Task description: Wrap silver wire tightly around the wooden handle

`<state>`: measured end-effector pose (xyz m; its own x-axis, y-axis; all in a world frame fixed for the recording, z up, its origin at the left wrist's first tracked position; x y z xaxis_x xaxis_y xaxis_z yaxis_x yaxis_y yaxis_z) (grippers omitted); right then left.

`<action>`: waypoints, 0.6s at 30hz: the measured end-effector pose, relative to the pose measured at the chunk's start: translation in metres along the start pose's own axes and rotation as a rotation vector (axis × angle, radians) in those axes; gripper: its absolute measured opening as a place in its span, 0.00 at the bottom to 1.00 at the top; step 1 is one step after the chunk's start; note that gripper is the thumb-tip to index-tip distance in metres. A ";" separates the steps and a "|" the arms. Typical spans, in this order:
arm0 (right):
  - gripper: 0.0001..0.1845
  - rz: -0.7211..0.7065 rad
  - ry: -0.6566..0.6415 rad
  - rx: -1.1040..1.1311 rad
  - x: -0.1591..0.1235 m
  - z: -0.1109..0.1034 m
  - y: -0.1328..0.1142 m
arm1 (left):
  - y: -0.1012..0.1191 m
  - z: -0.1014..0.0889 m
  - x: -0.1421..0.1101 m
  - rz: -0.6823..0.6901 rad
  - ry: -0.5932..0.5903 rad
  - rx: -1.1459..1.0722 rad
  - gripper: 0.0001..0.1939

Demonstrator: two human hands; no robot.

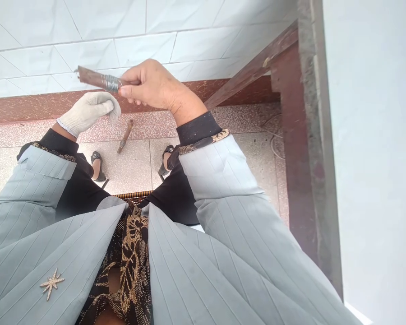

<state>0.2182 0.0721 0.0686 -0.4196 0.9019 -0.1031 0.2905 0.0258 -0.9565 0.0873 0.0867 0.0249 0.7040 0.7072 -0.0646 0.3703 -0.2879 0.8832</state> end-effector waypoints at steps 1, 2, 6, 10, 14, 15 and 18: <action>0.15 -0.020 0.074 0.015 0.001 -0.007 -0.002 | -0.002 0.003 0.001 -0.015 -0.007 -0.030 0.09; 0.15 -0.036 0.125 0.014 0.002 -0.011 -0.004 | -0.003 0.005 0.001 -0.026 -0.019 -0.049 0.09; 0.15 0.026 0.246 -0.244 0.008 -0.023 0.000 | -0.002 0.018 0.000 -0.053 -0.091 -0.056 0.09; 0.14 0.158 0.085 -0.653 0.015 -0.011 0.018 | 0.001 0.017 -0.003 -0.110 -0.103 -0.033 0.10; 0.09 0.315 -0.413 -0.615 0.004 0.029 0.049 | -0.005 0.012 -0.001 -0.126 -0.116 -0.039 0.11; 0.09 0.344 -0.524 -0.559 -0.002 0.036 0.052 | -0.008 0.013 -0.001 -0.125 -0.137 -0.049 0.12; 0.11 0.335 -0.653 -0.350 -0.013 0.043 0.048 | -0.017 0.017 0.000 -0.119 -0.183 -0.100 0.14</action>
<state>0.2009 0.0431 0.0128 -0.6485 0.4549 -0.6103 0.6961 0.0301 -0.7173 0.0915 0.0808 0.0021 0.7602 0.6011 -0.2465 0.4023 -0.1377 0.9051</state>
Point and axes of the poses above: each hand's wrist, its own x-axis towards the middle knuckle, its own z-axis out of the palm, y = z × x, the point moved 10 cm from there along x, towards the middle knuckle, and after that the axes turned 10 degrees about x, right-handed, at the moved point
